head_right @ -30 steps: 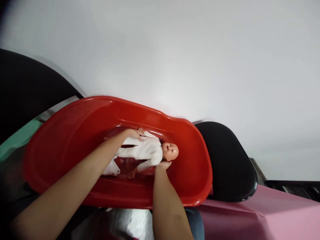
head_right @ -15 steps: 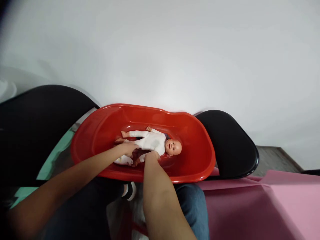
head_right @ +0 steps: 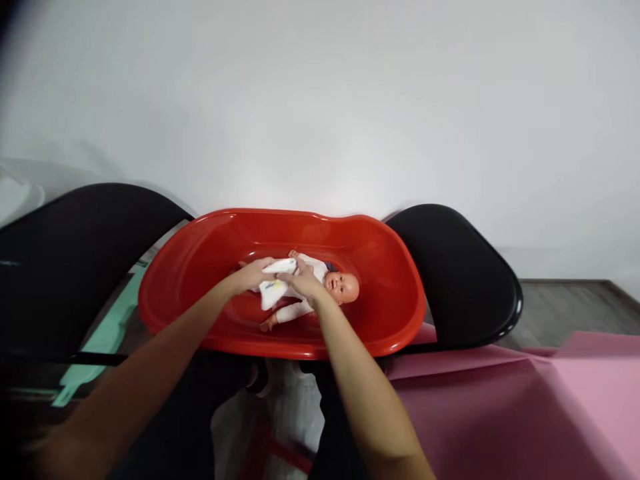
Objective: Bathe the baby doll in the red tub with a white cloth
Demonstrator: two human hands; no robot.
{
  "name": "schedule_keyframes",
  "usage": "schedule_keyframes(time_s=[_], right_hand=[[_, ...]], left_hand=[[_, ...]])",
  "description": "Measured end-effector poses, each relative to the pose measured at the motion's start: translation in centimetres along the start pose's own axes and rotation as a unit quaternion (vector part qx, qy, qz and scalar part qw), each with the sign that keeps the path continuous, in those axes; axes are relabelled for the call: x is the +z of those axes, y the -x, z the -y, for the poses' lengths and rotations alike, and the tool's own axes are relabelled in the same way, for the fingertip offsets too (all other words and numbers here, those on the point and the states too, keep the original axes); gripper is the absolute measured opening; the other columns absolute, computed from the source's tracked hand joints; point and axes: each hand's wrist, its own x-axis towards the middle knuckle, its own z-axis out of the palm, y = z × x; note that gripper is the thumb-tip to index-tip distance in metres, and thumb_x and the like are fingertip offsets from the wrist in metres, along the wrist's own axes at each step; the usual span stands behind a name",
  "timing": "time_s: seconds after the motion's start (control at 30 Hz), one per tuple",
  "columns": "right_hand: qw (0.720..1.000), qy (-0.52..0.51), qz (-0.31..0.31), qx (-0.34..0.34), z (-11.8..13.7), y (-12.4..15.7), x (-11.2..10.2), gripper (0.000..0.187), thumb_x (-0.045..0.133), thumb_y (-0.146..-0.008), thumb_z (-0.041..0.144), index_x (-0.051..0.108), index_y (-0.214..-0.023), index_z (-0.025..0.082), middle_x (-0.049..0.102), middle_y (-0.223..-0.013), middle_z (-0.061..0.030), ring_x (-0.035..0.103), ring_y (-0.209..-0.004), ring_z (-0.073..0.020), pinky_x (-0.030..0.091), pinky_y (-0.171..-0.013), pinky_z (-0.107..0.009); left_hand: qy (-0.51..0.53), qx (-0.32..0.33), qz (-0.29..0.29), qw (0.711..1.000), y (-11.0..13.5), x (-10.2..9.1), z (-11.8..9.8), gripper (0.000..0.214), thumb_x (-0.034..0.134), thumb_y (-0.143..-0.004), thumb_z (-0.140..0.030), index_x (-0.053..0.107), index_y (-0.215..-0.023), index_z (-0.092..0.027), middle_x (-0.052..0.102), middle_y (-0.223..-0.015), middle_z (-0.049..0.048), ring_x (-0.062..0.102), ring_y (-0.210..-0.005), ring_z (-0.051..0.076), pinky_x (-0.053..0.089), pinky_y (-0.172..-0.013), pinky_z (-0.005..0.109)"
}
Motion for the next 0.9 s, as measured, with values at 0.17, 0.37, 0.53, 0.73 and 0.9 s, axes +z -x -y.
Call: schedule_keyframes(time_s=[0.17,0.37,0.53,0.73,0.9], right_hand=[[0.998,-0.01,0.059,-0.003,1.7,-2.2,-4.6,0.051,0.084,-0.073,0.028,0.068,-0.12,0.021,0.076,-0.115,-0.0072,0.071,-0.091,-0.0177,0.056,-0.071,-0.024],[0.998,0.028,-0.054,-0.023,-0.3,-3.1,-9.6,0.022,0.079,-0.073,0.026,0.069,-0.089,0.015,0.074,-0.08,-0.0042,0.062,-0.062,-0.0123,0.047,-0.057,-0.022],[0.987,0.01,-0.145,-0.075,0.1,-2.7,-12.1,0.03,0.083,-0.072,0.039,0.064,-0.081,0.017,0.069,-0.073,-0.0015,0.059,-0.062,-0.0124,0.047,-0.057,-0.022],[0.975,-0.052,-0.181,-0.114,0.6,-2.1,-13.5,0.039,0.083,-0.07,0.041,0.061,-0.094,0.019,0.07,-0.084,-0.0004,0.061,-0.07,-0.0124,0.051,-0.065,-0.023],[0.979,-0.076,-0.161,-0.103,0.8,-2.2,-13.5,0.049,0.079,-0.073,0.032,0.062,-0.118,0.021,0.073,-0.101,-0.0027,0.068,-0.08,-0.0152,0.057,-0.073,-0.027]], left_hand=[[0.171,-0.016,-0.051,0.984,-0.6,4.6,-3.0,0.034,0.077,-0.09,-0.039,0.067,-0.118,-0.022,0.075,-0.094,0.007,0.072,-0.084,0.023,0.058,-0.077,0.033],[0.047,0.063,-0.131,0.988,-3.2,7.8,-4.6,0.015,0.073,-0.087,-0.016,0.071,-0.102,-0.019,0.077,-0.104,0.0088,0.073,-0.1,0.027,0.057,-0.097,0.042],[0.27,0.068,-0.096,0.956,-5.0,11.6,-4.7,0.023,0.074,-0.094,-0.031,0.065,-0.113,-0.021,0.076,-0.114,0.0086,0.073,-0.107,0.026,0.06,-0.097,0.042],[0.451,0.04,0.036,0.891,-4.0,16.4,-5.4,0.05,0.076,-0.09,-0.022,0.058,-0.136,-0.018,0.074,-0.126,0.0139,0.074,-0.116,0.026,0.059,-0.104,0.041],[0.375,0.114,-0.072,0.917,-4.3,14.9,-5.8,0.081,0.068,-0.094,-0.02,0.03,-0.164,-0.032,0.072,-0.132,0.0091,0.073,-0.119,0.024,0.061,-0.102,0.039]])
